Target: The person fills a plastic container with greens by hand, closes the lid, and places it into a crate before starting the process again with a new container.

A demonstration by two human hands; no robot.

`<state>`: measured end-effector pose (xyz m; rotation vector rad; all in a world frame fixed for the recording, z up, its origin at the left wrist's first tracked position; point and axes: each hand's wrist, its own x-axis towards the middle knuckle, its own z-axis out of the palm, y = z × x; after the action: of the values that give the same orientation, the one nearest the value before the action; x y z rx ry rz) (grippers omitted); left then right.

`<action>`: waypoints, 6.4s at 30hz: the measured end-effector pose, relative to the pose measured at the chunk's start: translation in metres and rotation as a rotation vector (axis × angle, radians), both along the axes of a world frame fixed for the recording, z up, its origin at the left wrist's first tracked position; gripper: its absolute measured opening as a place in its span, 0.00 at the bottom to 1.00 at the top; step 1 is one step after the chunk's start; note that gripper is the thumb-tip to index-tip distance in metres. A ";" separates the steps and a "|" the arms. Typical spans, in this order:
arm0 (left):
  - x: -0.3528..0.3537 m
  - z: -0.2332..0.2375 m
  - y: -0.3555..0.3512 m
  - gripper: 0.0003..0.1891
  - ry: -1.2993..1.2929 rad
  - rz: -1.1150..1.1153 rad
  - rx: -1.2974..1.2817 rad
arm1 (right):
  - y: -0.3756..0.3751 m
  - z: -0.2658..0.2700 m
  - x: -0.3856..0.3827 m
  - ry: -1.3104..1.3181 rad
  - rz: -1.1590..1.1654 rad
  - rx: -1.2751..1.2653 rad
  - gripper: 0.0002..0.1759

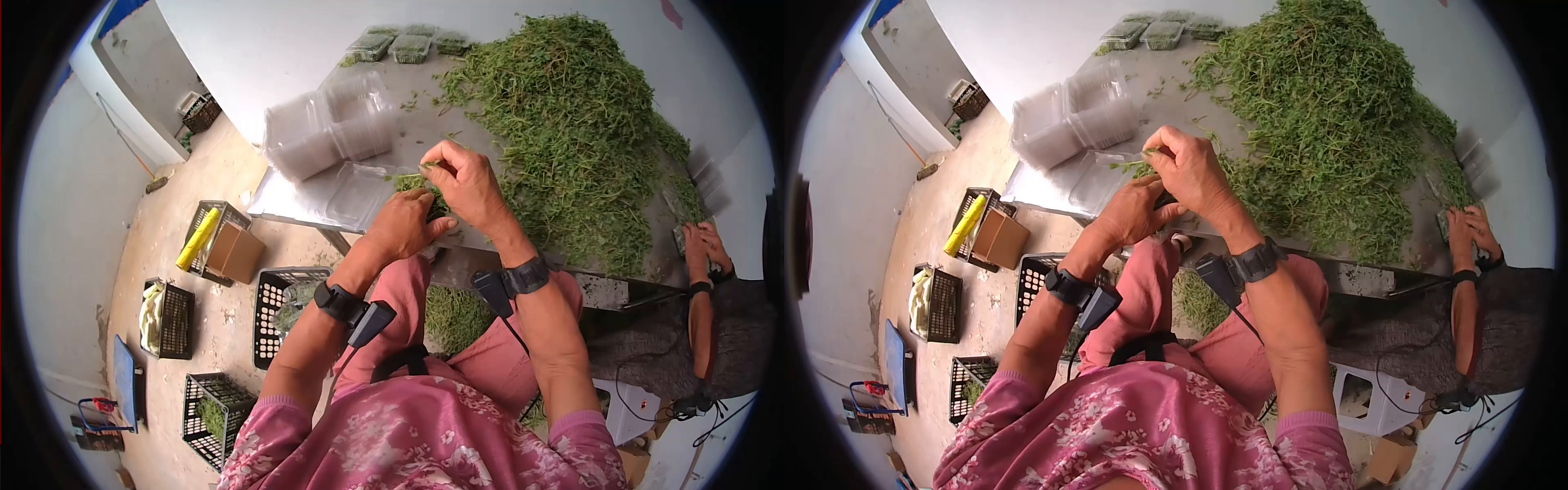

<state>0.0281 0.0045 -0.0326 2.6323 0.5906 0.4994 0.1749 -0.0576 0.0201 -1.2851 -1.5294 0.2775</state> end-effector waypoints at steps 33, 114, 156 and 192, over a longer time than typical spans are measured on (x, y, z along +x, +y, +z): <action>-0.044 0.016 -0.028 0.15 -0.228 0.323 0.246 | 0.003 -0.017 0.032 -0.075 -0.231 -0.166 0.08; -0.044 0.004 -0.042 0.26 -0.020 0.201 0.195 | -0.015 -0.007 -0.006 -0.316 0.015 -0.370 0.08; -0.053 -0.022 -0.011 0.19 -0.488 0.197 0.130 | 0.018 -0.031 -0.042 -0.544 -0.242 -0.358 0.05; -0.058 -0.025 -0.011 0.27 -0.247 0.112 0.207 | 0.025 -0.021 -0.035 -0.357 -0.240 -0.725 0.14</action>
<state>-0.0303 -0.0063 -0.0580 2.6791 0.6390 0.9504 0.1397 -0.0330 -0.0013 -2.1660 -1.6047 0.4936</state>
